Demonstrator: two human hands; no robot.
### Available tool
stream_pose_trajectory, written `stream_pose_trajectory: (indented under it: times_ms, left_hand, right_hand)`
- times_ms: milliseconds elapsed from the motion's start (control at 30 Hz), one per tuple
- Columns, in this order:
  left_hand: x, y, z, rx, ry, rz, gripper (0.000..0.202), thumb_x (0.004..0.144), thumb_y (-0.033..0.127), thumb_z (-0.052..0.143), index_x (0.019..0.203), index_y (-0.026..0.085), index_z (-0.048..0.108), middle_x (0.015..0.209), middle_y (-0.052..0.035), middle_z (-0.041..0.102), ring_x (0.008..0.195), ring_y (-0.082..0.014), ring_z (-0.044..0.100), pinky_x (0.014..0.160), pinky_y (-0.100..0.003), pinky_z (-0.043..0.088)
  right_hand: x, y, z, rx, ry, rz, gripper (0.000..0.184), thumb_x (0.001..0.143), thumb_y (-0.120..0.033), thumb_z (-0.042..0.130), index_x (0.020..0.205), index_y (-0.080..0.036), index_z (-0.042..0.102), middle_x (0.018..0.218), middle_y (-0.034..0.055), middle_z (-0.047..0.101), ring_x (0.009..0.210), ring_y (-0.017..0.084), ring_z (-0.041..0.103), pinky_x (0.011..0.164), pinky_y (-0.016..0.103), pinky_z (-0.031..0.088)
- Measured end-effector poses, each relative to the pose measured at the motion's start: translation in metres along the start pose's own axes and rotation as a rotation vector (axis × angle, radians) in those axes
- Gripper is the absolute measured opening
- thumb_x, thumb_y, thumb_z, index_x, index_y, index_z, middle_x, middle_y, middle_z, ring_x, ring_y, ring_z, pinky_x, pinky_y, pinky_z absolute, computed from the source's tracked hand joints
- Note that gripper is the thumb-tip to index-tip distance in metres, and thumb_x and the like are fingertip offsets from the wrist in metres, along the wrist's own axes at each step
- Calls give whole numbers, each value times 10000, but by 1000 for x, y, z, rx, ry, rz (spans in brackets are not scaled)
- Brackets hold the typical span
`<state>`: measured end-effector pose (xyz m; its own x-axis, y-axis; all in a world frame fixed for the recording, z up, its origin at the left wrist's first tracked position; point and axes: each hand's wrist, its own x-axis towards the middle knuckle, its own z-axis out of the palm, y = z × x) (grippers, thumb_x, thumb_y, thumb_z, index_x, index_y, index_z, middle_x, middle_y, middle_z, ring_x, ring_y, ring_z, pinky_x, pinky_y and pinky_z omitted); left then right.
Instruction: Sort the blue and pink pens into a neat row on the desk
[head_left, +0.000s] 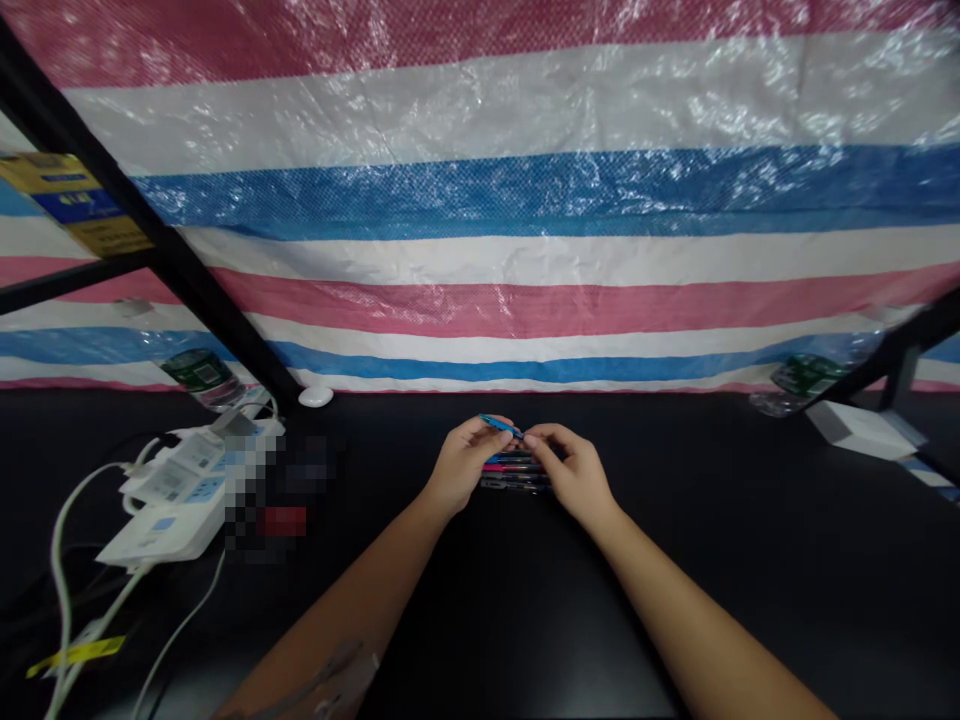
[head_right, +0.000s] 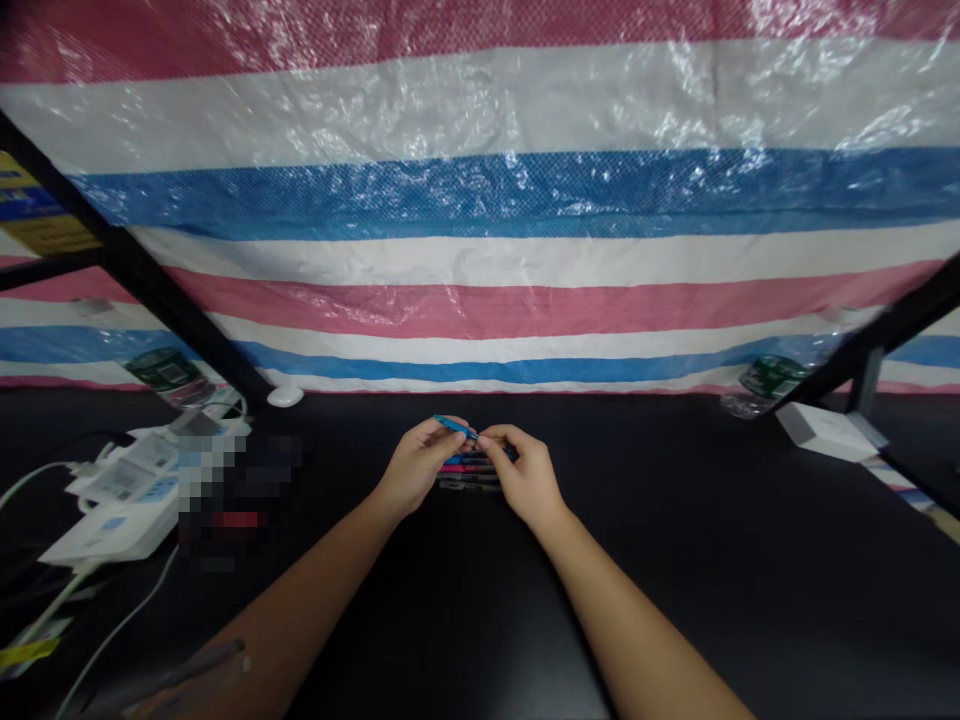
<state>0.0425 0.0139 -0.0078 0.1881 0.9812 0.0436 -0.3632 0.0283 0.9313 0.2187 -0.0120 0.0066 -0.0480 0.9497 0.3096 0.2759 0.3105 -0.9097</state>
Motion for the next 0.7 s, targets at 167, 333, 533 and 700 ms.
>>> stream_pose_trajectory:
  times_ms: [167,333,533,700]
  left_hand:
    - [0,1,-1,20,2,11,253,763,308,837,972,180,774,916,-64,771,864,-190,709,907,-353,528]
    - [0,0,-1,-3,-31,5,251,769,304,832,983,189,772,907,-60,771,869,-199,713,900,-363,529]
    - [0,1,-2,23,-17,11,242,767,304,834,973,188,782,934,-61,770,905,-198,704,921,-350,513]
    - [0,1,-2,3,-35,5,246,774,295,829,991,190,779,947,-61,769,914,-200,703,921,-349,509]
  right_hand:
    - [0,-3,0,80,-26,35,277,892,-479,687,957,-209,690,851,45,702,757,203,647,683,305,513]
    - [0,-3,0,94,-120,122,393,960,-527,573,760,-198,653,610,-3,585,533,144,516,541,276,416]
    - [0,-4,0,117,-116,91,330,892,-530,679,938,-204,663,725,6,634,640,163,566,607,277,439]
    - [0,-3,0,137,-190,142,384,974,-553,541,898,-197,661,635,-11,590,539,141,505,548,273,395]
